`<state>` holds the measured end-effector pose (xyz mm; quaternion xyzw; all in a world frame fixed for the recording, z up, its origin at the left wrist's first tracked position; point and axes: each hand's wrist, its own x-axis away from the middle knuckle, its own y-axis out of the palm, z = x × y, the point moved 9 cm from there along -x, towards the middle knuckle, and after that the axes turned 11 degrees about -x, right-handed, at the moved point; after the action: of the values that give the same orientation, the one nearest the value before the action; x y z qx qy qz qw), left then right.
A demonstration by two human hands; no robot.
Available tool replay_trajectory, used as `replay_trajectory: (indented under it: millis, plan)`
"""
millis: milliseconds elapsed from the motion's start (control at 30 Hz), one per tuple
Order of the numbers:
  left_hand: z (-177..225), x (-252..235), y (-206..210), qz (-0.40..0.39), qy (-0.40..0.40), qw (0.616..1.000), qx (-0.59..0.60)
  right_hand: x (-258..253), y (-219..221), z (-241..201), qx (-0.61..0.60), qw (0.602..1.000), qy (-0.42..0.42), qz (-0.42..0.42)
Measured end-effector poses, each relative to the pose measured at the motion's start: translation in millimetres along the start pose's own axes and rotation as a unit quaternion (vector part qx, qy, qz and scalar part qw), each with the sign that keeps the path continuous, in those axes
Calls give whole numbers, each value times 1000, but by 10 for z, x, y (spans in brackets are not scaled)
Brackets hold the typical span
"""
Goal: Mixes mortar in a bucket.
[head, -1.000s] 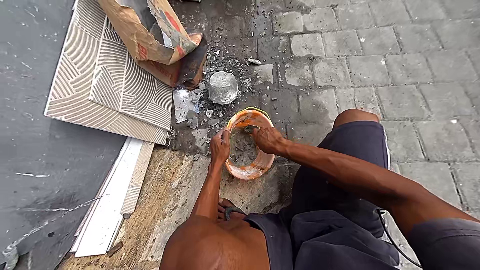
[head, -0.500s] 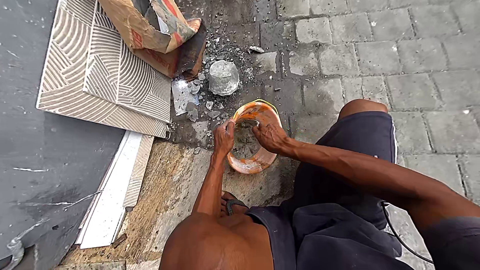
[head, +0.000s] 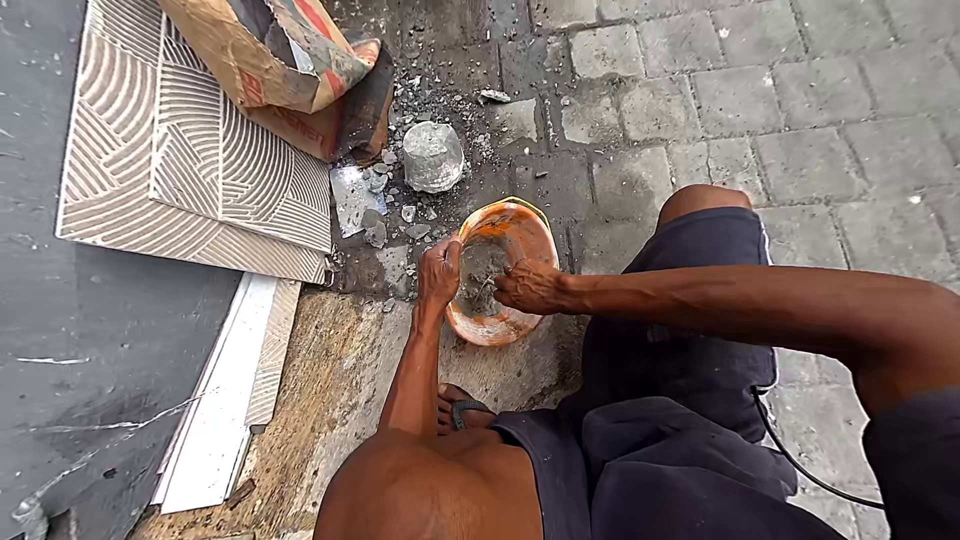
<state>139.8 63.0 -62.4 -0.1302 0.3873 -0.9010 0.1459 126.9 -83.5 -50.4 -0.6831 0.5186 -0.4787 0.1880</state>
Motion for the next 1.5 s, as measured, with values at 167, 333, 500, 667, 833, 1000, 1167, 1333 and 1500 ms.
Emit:
replay_trajectory:
  millis: [167, 333, 500, 667, 833, 1000, 1167, 1333, 1500]
  plan:
    - [-12, 53, 7, 27, -33, 999, 2, 68, -316, 452, -35, 972, 229, 49]
    - [-3, 105, -16, 44, -60, 997, -8, 58, 155, 413, -97, 951, 288, 57]
    - [-66, 171, -17, 73, -71, 995, -4, 56, 343, 207, -129, 958, 256, 27]
    - [-54, 186, -17, 77, -73, 994, -13, 58, 356, -17, -85, 980, 179, -15]
    - [-36, 214, -37, 69, -90, 993, -20, 35, -210, 161, -72, 978, 195, -36]
    - [32, 267, -18, 62, -91, 994, -28, -119, -212, 345, -11, 971, 236, -31]
    - [142, 316, 9, 85, -92, 992, -25, -197, -20, 375, -99, 954, 252, -130]
    - [96, 367, 38, 107, -107, 988, -11, -114, 142, 336, -292, 895, 306, -139]
    - [-3, 363, 12, 101, -122, 987, -7, -235, 102, 444, -342, 902, 261, -38]
